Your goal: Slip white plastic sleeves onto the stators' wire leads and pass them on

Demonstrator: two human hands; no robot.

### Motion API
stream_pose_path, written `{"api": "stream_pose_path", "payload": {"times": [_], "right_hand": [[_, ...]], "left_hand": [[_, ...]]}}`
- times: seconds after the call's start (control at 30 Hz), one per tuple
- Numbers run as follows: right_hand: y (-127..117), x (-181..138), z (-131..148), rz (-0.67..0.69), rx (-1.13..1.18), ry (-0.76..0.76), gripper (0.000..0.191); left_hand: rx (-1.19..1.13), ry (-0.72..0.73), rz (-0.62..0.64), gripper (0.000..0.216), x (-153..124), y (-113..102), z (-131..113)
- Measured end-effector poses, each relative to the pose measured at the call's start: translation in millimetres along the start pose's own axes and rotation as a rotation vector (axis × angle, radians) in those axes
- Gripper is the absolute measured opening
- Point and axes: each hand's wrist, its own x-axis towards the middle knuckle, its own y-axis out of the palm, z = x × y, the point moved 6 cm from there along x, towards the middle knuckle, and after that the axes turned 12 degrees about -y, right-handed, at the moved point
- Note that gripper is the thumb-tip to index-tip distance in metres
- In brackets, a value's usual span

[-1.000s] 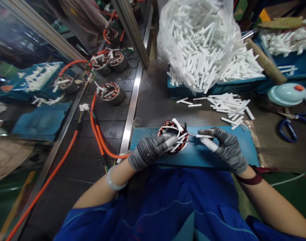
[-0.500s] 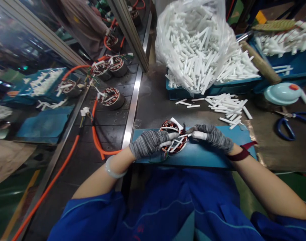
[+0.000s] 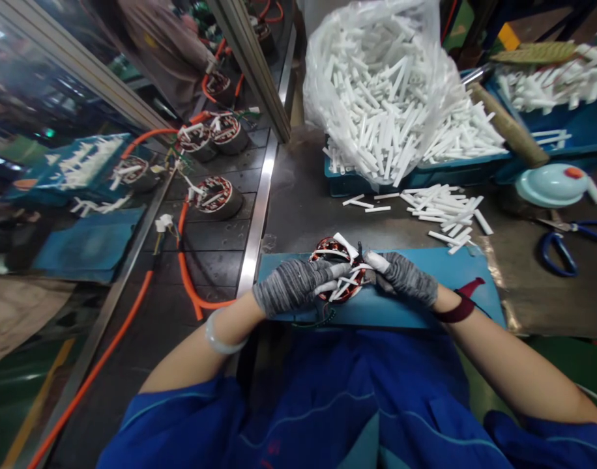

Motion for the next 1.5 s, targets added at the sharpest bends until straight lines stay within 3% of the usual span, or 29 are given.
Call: {"api": "stream_pose_path", "payload": {"times": [0.13, 0.27, 0.33, 0.47, 0.57, 0.63, 0.7, 0.8, 0.9, 0.97, 1.07, 1.13, 1.27, 1.33, 1.43, 1.5], "right_hand": [[-22.4, -6.6, 1.7, -0.141, 0.055, -0.046, 0.038], [-31.7, -5.2, 24.1, -0.163, -0.087, -0.124, 0.033], [-26.2, -4.5, 37.8, -0.219, -0.329, -0.226, 0.028], [2.4, -12.8, 56.3, -0.306, -1.065, -0.454, 0.027], [13.9, -22.6, 52.9, -0.299, -1.305, -0.55, 0.03], [8.5, -30.9, 48.6, -0.33, -1.266, -0.533, 0.029], [-2.2, -41.8, 48.8, -0.444, -1.177, -0.475, 0.034], [-7.2, -53.1, 54.4, -0.55, -1.04, -0.421, 0.039], [5.7, -42.0, 47.6, -0.368, -0.77, -0.373, 0.047], [15.0, -30.9, 36.2, -0.247, -0.502, -0.33, 0.042], [22.2, -24.6, 24.8, -0.209, -0.218, -0.305, 0.033], [24.0, -29.7, 26.4, -0.257, -0.215, -0.313, 0.031], [28.0, -47.7, 48.2, -0.38, -0.568, -0.416, 0.037], [25.5, -50.6, 51.2, -0.377, -0.655, -0.428, 0.04], [4.1, -43.4, 36.6, -0.302, -0.577, -0.332, 0.04], [-24.8, -33.8, 24.0, -0.355, -0.51, -0.241, 0.04]], "left_hand": [[0.0, 0.041, -0.085, 0.045, -1.2, -3.8, -3.1], [0.023, 0.044, -0.147, 0.043, -3.3, -0.7, -8.1], [0.07, -0.009, -0.187, 0.044, -3.7, 3.0, -10.8], [0.102, -0.135, -0.221, 0.046, -5.1, 9.0, -18.7], [0.097, -0.217, -0.205, 0.049, -7.2, 9.1, -26.2], [0.087, -0.259, -0.241, 0.058, -10.1, 5.3, -31.1], [0.056, -0.276, -0.31, 0.067, -13.7, 0.4, -35.3], [0.001, -0.267, -0.36, 0.063, -16.4, -0.7, -38.1], [-0.043, -0.251, -0.338, 0.056, -14.0, 5.4, -37.5], [-0.045, -0.246, -0.337, 0.049, -11.5, 9.8, -37.7], [0.023, -0.25, -0.382, 0.034, -9.4, 14.5, -40.9], [0.087, -0.266, -0.403, 0.031, -8.9, 18.4, -43.2], [0.147, -0.315, -0.349, 0.033, -6.4, 28.8, -41.4], [0.103, -0.321, -0.33, 0.033, -3.9, 30.4, -37.4], [-0.025, -0.291, -0.27, 0.036, 2.2, 29.7, -31.8], [-0.09, -0.286, -0.203, 0.038, 6.1, 29.2, -29.3]]}}
